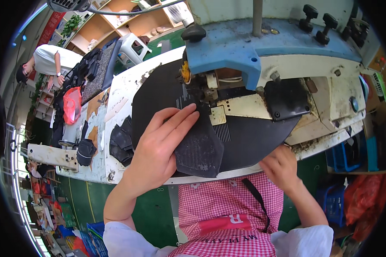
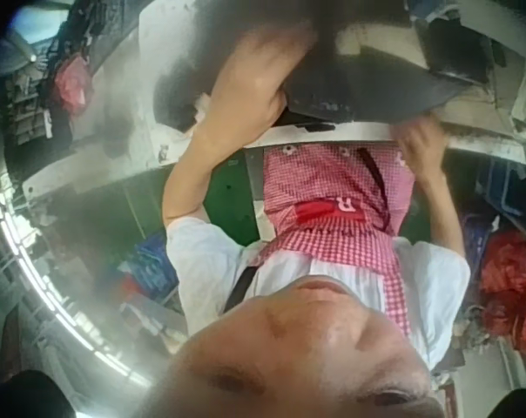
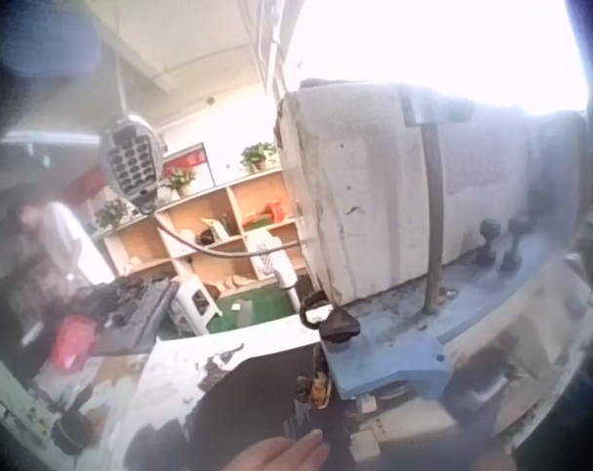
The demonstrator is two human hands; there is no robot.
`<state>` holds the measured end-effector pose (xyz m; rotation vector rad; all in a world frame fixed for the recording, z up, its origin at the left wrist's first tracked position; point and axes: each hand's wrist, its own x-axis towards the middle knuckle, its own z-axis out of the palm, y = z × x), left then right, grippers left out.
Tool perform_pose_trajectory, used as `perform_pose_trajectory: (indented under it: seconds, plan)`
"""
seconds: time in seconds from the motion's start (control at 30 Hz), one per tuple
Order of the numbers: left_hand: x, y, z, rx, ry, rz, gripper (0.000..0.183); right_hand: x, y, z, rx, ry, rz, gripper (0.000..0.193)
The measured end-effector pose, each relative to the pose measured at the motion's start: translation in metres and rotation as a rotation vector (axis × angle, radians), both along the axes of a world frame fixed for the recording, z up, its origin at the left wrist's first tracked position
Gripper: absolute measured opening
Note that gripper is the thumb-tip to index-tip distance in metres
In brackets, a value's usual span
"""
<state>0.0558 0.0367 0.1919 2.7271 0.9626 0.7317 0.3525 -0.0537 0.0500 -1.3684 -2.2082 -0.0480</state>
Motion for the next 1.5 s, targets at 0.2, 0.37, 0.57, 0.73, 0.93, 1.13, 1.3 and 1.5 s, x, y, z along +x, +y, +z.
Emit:
perform_pose_trajectory:
  seconds: [0.2,0.37,0.57,0.73,0.93,1.13,1.3,1.5]
  plan:
    - [0.005,-0.001,0.003,-0.016,-0.012,-0.010,0.064,-0.035,0.005,0.087,0.371,0.406,0.222,0.037]
    - [0.007,-0.001,0.000,-0.029,-0.013,0.009,0.065,-0.067,0.061,0.133,0.022,0.402,0.242,0.040]
    - [0.005,-0.003,0.000,-0.070,0.003,0.001,0.068,-0.066,0.063,0.128,0.084,0.217,0.328,0.043]
    - [0.003,-0.001,0.002,-0.101,0.004,-0.033,0.067,-0.065,0.063,0.129,0.075,0.215,0.318,0.044]
    - [0.002,0.000,0.002,-0.051,0.047,-0.024,0.065,-0.065,0.066,0.129,0.078,0.197,0.307,0.044]
    - [-0.001,0.000,0.003,0.007,0.063,-0.038,0.063,-0.065,0.066,0.130,0.068,0.199,0.311,0.046]
    - [-0.004,0.002,0.003,-0.017,0.066,-0.052,0.065,-0.066,0.065,0.131,0.057,0.191,0.305,0.046]
    - [-0.005,0.005,0.007,-0.048,0.091,-0.064,0.067,-0.064,0.065,0.130,0.055,0.201,0.304,0.043]
